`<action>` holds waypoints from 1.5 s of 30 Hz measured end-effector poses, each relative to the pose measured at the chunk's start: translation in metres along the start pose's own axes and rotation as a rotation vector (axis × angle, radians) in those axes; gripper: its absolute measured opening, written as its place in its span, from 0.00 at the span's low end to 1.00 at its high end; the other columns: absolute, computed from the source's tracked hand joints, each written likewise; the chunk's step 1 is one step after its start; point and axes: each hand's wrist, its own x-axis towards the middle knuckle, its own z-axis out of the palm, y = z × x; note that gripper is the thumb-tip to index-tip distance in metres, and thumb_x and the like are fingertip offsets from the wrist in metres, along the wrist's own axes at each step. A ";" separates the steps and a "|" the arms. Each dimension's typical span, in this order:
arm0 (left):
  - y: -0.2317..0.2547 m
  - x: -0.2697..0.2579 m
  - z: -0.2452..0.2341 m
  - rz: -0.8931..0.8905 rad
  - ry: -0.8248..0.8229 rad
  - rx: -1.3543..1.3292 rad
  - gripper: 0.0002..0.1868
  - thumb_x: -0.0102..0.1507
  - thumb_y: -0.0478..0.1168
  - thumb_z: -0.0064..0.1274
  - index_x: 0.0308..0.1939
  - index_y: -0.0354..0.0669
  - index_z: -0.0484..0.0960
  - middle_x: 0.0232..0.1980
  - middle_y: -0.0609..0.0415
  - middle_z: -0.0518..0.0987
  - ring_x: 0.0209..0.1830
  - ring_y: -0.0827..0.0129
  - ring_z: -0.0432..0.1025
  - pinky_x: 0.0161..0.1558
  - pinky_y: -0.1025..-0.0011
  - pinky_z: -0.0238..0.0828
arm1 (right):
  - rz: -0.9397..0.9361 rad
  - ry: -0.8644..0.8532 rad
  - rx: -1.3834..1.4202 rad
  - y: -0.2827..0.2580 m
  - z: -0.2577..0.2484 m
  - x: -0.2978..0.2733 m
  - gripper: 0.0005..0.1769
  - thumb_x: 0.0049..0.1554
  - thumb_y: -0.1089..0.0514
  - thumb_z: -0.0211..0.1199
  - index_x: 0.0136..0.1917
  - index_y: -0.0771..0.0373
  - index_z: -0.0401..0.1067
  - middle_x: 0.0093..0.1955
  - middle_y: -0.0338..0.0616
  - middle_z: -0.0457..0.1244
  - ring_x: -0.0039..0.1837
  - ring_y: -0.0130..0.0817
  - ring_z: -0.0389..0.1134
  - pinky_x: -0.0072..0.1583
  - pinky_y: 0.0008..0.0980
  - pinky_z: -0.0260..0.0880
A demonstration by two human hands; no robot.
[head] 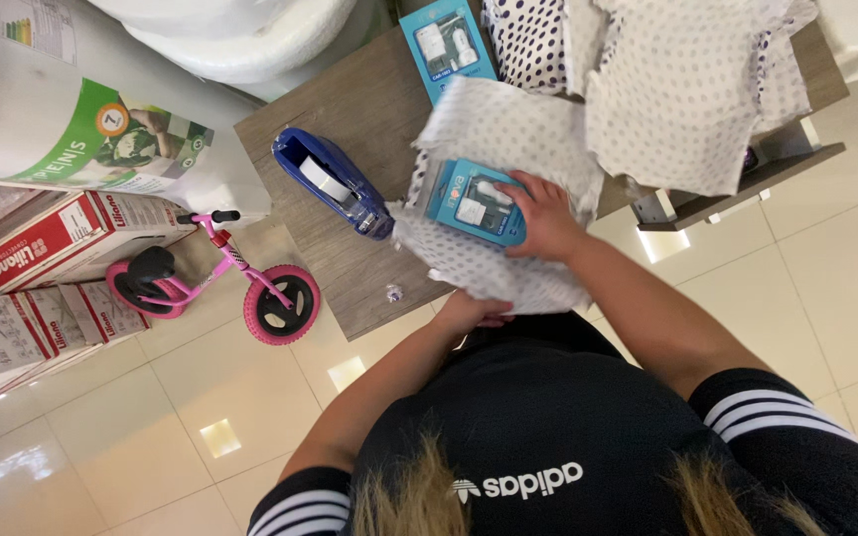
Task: The person wraps several small boxes in tissue paper, securing them with adhesive tape from a dispenser and setting the finished packages aside on a counter.
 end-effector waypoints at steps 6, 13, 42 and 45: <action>0.054 -0.026 0.034 0.385 -0.259 0.570 0.29 0.59 0.52 0.72 0.60 0.47 0.85 0.58 0.46 0.85 0.62 0.54 0.78 0.64 0.56 0.77 | -0.196 -0.200 -0.116 0.008 -0.034 -0.004 0.67 0.29 0.37 0.81 0.80 0.36 0.59 0.87 0.29 0.46 0.84 0.54 0.49 0.75 0.69 0.54; 0.127 -0.056 0.002 1.445 0.331 1.674 0.52 0.51 0.46 0.70 0.79 0.61 0.67 0.77 0.53 0.66 0.74 0.50 0.65 0.73 0.46 0.61 | -0.058 -0.344 0.195 -0.019 -0.111 -0.057 0.31 0.55 0.32 0.67 0.68 0.43 0.71 0.67 0.41 0.68 0.68 0.58 0.68 0.66 0.64 0.67; 0.099 0.031 -0.075 0.958 0.848 1.676 0.17 0.68 0.43 0.50 0.62 0.55 0.78 0.57 0.54 0.80 0.53 0.61 0.79 0.41 0.66 0.84 | 0.269 -0.023 -0.234 0.102 -0.036 0.014 0.12 0.64 0.41 0.65 0.58 0.42 0.78 0.52 0.31 0.74 0.58 0.38 0.74 0.68 0.45 0.62; 0.097 0.010 -0.039 1.554 0.369 1.707 0.17 0.70 0.39 0.45 0.63 0.49 0.79 0.62 0.44 0.76 0.66 0.44 0.71 0.58 0.47 0.71 | 0.250 0.003 -0.322 0.098 -0.032 0.012 0.13 0.63 0.37 0.65 0.57 0.40 0.77 0.50 0.26 0.72 0.57 0.33 0.73 0.67 0.41 0.62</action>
